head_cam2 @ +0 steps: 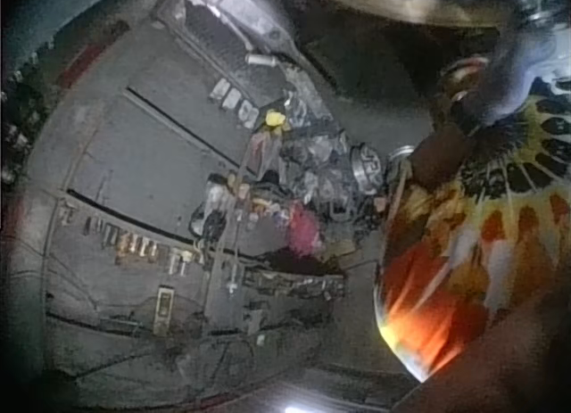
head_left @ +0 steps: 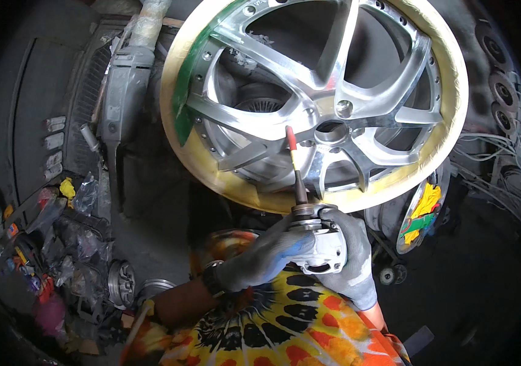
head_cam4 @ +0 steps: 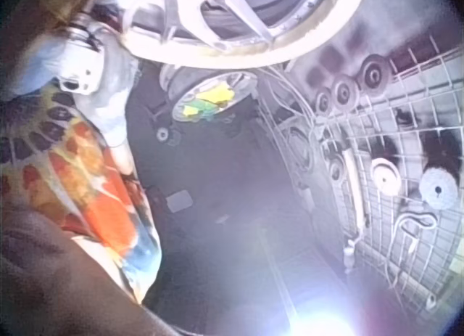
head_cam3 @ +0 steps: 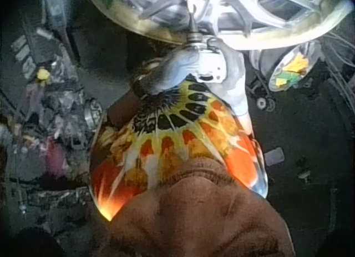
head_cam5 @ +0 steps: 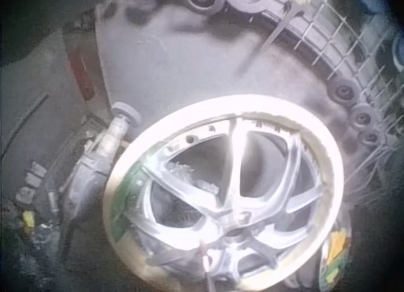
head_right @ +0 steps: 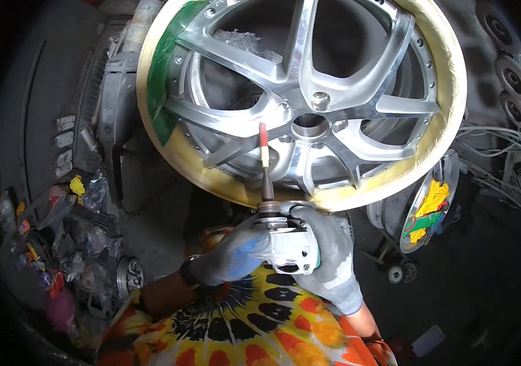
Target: The person uses a handheld power grinder to sand the inner spokes and edges of a silver car wheel rim.
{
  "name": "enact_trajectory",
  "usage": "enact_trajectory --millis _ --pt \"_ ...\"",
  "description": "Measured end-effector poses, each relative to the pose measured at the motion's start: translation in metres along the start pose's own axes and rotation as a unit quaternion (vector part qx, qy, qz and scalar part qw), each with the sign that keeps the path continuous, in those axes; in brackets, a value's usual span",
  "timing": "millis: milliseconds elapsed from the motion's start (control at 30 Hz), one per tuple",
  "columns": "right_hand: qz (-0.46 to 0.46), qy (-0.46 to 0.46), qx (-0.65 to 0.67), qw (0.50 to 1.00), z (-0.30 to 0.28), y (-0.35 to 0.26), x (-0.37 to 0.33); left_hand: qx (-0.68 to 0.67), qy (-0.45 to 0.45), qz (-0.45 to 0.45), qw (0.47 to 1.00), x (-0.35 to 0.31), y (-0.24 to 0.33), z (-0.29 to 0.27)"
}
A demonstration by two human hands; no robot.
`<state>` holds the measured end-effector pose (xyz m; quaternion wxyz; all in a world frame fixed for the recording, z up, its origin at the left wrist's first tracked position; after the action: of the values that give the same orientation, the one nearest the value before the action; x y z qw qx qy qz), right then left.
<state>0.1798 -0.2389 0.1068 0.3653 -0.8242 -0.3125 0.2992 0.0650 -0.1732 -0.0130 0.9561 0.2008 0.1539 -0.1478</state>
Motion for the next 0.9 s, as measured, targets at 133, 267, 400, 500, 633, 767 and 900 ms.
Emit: enact_trajectory --millis 133,267,400,500,633,767,900 --pt "-0.018 0.001 -0.01 1.0 0.013 -0.007 0.007 0.606 0.001 0.298 0.738 -0.022 0.024 -0.008" --pt "-0.043 -0.002 0.038 0.998 0.031 -0.014 0.018 -0.082 0.046 -0.106 0.99 -0.035 0.033 -0.017" --pt "-0.043 0.013 0.038 0.998 0.029 -0.017 0.017 -0.025 0.0 -0.096 0.995 -0.038 0.025 -0.027" --pt "-0.029 0.038 0.006 0.999 0.017 -0.018 0.006 -0.088 0.007 -0.091 0.992 -0.028 0.017 -0.015" --pt "0.015 0.038 -0.014 0.999 0.011 -0.012 -0.008 0.11 0.002 -0.057 0.992 -0.016 0.002 -0.02" --pt "0.021 0.035 -0.016 0.999 0.018 -0.013 -0.007 0.013 -0.022 -0.054 0.998 -0.018 -0.002 -0.024" --pt "0.021 0.037 -0.014 0.999 0.031 -0.019 -0.005 -0.111 -0.053 -0.049 0.991 -0.024 0.023 -0.015"
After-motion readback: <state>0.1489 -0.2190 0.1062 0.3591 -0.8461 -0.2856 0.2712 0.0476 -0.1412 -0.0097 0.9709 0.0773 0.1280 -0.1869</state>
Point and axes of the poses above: each hand's wrist, its own x-axis towards the middle knuckle, its own z-axis out of the palm, y = z × x, the point moved 6 cm from there along x, towards the middle knuckle, and after that the axes turned 15 degrees about x, right-handed, at the moved point
